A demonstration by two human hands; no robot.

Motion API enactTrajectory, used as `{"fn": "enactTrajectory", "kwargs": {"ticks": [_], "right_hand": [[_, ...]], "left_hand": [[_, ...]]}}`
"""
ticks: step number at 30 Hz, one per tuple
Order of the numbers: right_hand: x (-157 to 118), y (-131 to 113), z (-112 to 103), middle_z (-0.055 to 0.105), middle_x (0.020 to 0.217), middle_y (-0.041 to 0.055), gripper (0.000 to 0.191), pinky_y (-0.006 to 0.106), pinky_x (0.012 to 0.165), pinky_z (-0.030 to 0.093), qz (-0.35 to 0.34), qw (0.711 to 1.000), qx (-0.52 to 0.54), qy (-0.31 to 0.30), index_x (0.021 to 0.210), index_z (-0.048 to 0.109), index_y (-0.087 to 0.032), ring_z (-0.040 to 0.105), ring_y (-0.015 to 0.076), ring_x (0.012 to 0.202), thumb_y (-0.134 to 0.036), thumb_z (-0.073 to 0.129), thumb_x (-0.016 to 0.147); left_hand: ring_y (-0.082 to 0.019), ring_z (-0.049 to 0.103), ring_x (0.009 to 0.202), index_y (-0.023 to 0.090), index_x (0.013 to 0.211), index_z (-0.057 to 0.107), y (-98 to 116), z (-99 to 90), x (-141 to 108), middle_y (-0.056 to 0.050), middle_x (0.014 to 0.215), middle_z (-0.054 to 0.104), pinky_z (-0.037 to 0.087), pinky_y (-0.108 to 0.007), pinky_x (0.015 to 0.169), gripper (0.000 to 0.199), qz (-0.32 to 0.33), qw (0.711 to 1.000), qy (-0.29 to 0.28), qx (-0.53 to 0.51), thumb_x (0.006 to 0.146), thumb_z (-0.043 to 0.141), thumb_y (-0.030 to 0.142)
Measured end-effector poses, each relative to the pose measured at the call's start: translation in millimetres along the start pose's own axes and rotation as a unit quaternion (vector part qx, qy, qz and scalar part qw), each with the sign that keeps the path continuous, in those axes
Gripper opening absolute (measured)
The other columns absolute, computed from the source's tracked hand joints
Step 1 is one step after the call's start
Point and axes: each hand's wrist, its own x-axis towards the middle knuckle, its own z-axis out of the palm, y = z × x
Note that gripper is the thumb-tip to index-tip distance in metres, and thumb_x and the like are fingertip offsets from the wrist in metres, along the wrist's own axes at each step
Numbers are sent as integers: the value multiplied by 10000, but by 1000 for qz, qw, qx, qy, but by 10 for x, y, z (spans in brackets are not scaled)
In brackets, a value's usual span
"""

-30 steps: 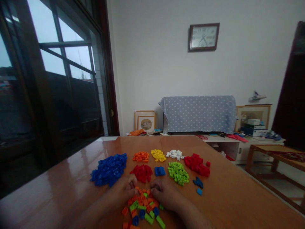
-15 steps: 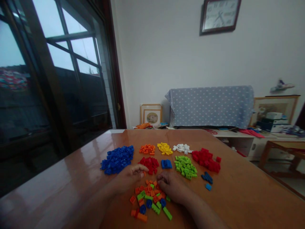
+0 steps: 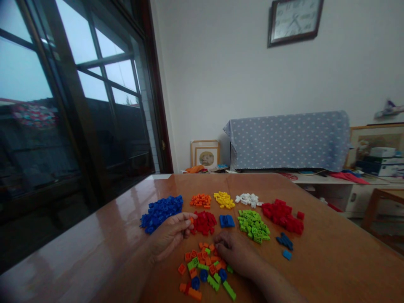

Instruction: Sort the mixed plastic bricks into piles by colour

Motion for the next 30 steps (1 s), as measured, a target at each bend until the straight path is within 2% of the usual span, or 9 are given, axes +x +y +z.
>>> {"fn": "enactTrajectory", "kwargs": {"ticks": [3, 7, 13, 16, 21, 26, 28, 30], "right_hand": [[4, 2, 4, 715, 836, 4, 230, 232, 641, 365, -1, 1000, -1, -1, 924, 700, -224, 604, 154, 730, -331, 498, 890], [7, 0, 3, 702, 801, 2, 226, 235, 638, 360, -4, 1000, -8, 5, 906, 697, -223, 598, 153, 715, -330, 500, 885], [8, 1, 4, 709, 842, 5, 239, 232, 635, 351, -1, 1000, -5, 6, 928, 701, -218, 597, 152, 741, -339, 499, 885], [6, 6, 4, 716, 855, 4, 223, 237, 650, 356, 1, 1000, 1, 6, 919, 702, -217, 595, 155, 748, -333, 517, 876], [8, 6, -13, 699, 785, -5, 191, 243, 640, 339, -2, 1000, -2, 1, 860, 688, -217, 586, 153, 713, -295, 514, 873], [22, 23, -6, 704, 804, -1, 187, 238, 644, 337, -3, 1000, -4, 6, 875, 690, -224, 587, 152, 720, -269, 508, 867], [27, 26, 1, 705, 802, 2, 190, 237, 638, 336, 4, 1000, -1, 4, 893, 693, -229, 581, 155, 718, -273, 510, 864], [31, 28, 8, 705, 803, 5, 186, 235, 632, 334, 11, 1000, 0, 4, 886, 692, -227, 574, 157, 721, -281, 517, 857]], "left_hand": [[-114, 550, 692, 117, 1076, 658, -17, -13, 23, -53, 825, 643, 376, -245, 669, 384, 6, 1000, 14, 14, 829, 676, 411], [-109, 567, 681, 126, 1080, 613, -23, -67, 61, -50, 842, 660, 398, -242, 675, 345, 31, 997, 61, 20, 857, 644, 387], [-153, 653, 800, 154, 1022, 566, 25, -190, 138, -90, 957, 690, 461, -268, 755, 288, 25, 994, 105, -20, 828, 683, 333], [-155, 654, 847, 152, 1022, 584, 66, -212, 183, -89, 973, 679, 469, -265, 787, 309, 35, 992, 121, -5, 799, 710, 325], [-116, 589, 769, 145, 1056, 627, 150, -248, 296, -29, 893, 641, 420, -210, 676, 408, 55, 970, 189, 141, 758, 708, 412], [-111, 557, 681, 144, 1018, 614, 203, -339, 528, -9, 784, 628, 395, -205, 617, 322, 87, 941, 196, 263, 788, 636, 367], [-105, 528, 619, 146, 1002, 608, 201, -378, 655, 1, 732, 618, 365, -202, 569, 259, 89, 919, 191, 335, 801, 593, 308], [-103, 512, 597, 145, 991, 620, 188, -412, 788, 4, 715, 616, 341, -199, 545, 223, 77, 880, 182, 431, 796, 564, 236]]}}
